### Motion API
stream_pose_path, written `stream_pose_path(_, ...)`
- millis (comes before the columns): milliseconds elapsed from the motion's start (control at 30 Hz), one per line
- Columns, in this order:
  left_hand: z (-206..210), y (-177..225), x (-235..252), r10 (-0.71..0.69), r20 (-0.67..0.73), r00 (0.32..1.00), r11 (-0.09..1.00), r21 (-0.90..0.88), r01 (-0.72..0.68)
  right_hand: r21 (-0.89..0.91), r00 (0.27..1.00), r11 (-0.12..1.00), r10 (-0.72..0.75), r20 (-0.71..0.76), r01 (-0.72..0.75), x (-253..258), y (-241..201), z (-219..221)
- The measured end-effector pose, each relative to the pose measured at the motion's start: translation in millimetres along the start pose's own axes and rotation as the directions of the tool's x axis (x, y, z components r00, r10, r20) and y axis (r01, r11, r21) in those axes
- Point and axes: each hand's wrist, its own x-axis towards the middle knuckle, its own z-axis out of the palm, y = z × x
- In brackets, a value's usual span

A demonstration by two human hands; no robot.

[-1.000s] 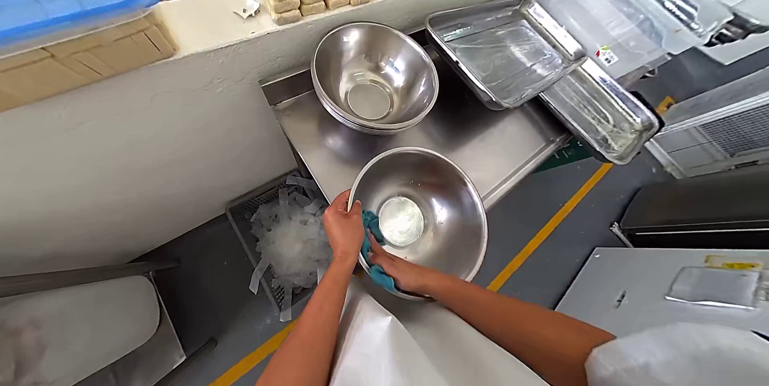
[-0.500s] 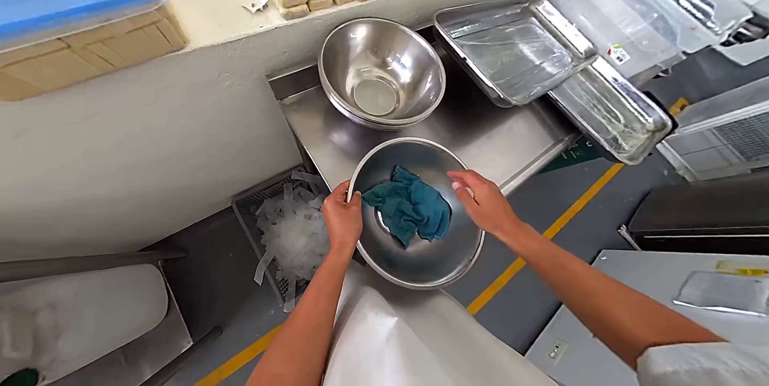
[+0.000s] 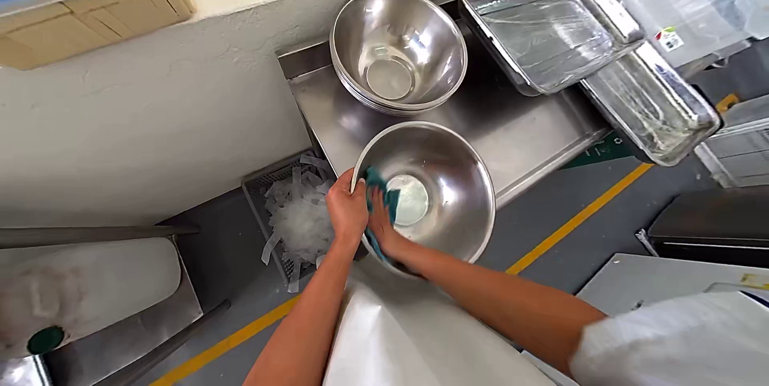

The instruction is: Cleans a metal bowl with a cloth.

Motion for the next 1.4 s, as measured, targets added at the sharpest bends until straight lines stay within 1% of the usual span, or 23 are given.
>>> stream_pose_path(33,-5,3,-1,0.021,0.0,1.0,1.0,0.006,-0.021,0.065,0.976,0.998,0.008,0.218,-0.022,-27,-6,-14)
stream_pose_path(100,-18,12,-3,0.076,0.025,0.997,0.996,0.054,-0.077,-0.17,0.861,0.985,0.054,0.505,0.038,-69,9,-57)
stream_pose_path(133,-24,17,-3,0.12,0.043,0.992,0.989,0.08,-0.123,-0.371,0.842,0.921,0.104,0.53,0.12,-83,26,-83)
stream_pose_path(200,-27,24,-6,0.201,0.06,0.978,0.974,0.095,-0.206,-0.694,0.876,0.692,0.189,0.443,0.201,-98,57,-126)
stream_pose_path(233,-23,25,-7,0.233,0.048,0.971,0.969,0.077,-0.236,-0.775,0.887,0.599,0.226,0.404,0.201,-96,66,-136)
stream_pose_path(267,-19,26,-8,0.267,0.026,0.963,0.962,0.052,-0.268,-0.797,0.902,0.575,0.223,0.37,0.185,-92,71,-132)
stream_pose_path(333,-11,31,-4,0.325,-0.003,0.946,0.946,0.005,-0.325,-0.68,0.907,0.725,0.203,0.369,0.115,-70,59,-101)
stream_pose_path(400,-9,31,-9,0.325,-0.009,0.946,0.945,-0.026,-0.325,-0.307,0.917,0.952,0.117,0.381,0.006,-56,26,-52)
stream_pose_path(467,-19,25,-5,0.296,-0.019,0.955,0.954,-0.04,-0.297,0.05,0.918,0.995,0.056,0.394,-0.082,-42,-15,-29)
stream_pose_path(500,-25,22,-4,0.269,-0.037,0.963,0.962,-0.043,-0.27,0.085,0.903,0.993,0.038,0.428,-0.083,-39,-24,-29)
stream_pose_path(567,-32,18,-8,0.23,-0.071,0.971,0.972,-0.023,-0.232,-0.124,0.87,0.992,0.048,0.49,0.016,-44,-11,-44)
stream_pose_path(633,-36,20,-15,0.251,-0.072,0.965,0.968,0.013,-0.251,-0.486,0.863,0.867,0.158,0.48,0.112,-57,25,-68)
stream_pose_path(700,-26,23,-21,0.285,-0.065,0.956,0.958,0.0,-0.285,-0.652,0.869,0.746,0.224,0.44,0.138,-58,52,-84)
stream_pose_path(767,-18,25,-27,0.316,-0.06,0.947,0.948,-0.024,-0.317,-0.515,0.896,0.851,0.142,0.421,0.106,-58,52,-64)
stream_pose_path(833,-15,26,-23,0.34,-0.048,0.939,0.938,-0.044,-0.342,-0.14,0.918,0.99,0.039,0.394,0.018,-54,16,-38)
stream_pose_path(933,-24,18,-17,0.262,-0.102,0.96,0.959,-0.086,-0.271,0.285,0.919,0.958,-0.074,0.387,-0.043,-60,-40,-28)
stream_pose_path(1000,-29,14,-17,0.198,-0.137,0.971,0.971,-0.105,-0.213,0.248,0.894,0.967,-0.161,0.419,0.058,-71,-31,-40)
stream_pose_path(1067,-33,13,-15,0.177,-0.156,0.972,0.974,-0.117,-0.196,-0.064,0.837,0.978,-0.136,0.53,0.199,-78,2,-68)
stream_pose_path(1133,-31,13,-16,0.192,-0.144,0.971,0.971,-0.116,-0.209,-0.304,0.796,0.912,-0.039,0.604,0.275,-79,32,-90)
stream_pose_path(1200,-26,13,-15,0.188,-0.144,0.972,0.969,-0.137,-0.208,-0.301,0.788,0.919,-0.017,0.615,0.255,-75,29,-86)
stream_pose_path(1267,-20,14,-12,0.156,-0.133,0.979,0.966,-0.188,-0.179,-0.053,0.865,0.985,-0.117,0.488,0.164,-66,2,-57)
stream_pose_path(1333,-15,9,-15,0.083,-0.091,0.992,0.97,-0.221,-0.101,0.26,0.955,0.961,-0.163,0.249,0.097,-44,-23,-22)
stream_pose_path(1400,-14,2,-19,-0.006,-0.037,0.999,0.977,-0.213,-0.002,0.396,0.979,0.896,-0.195,-0.056,0.201,-10,-28,6)
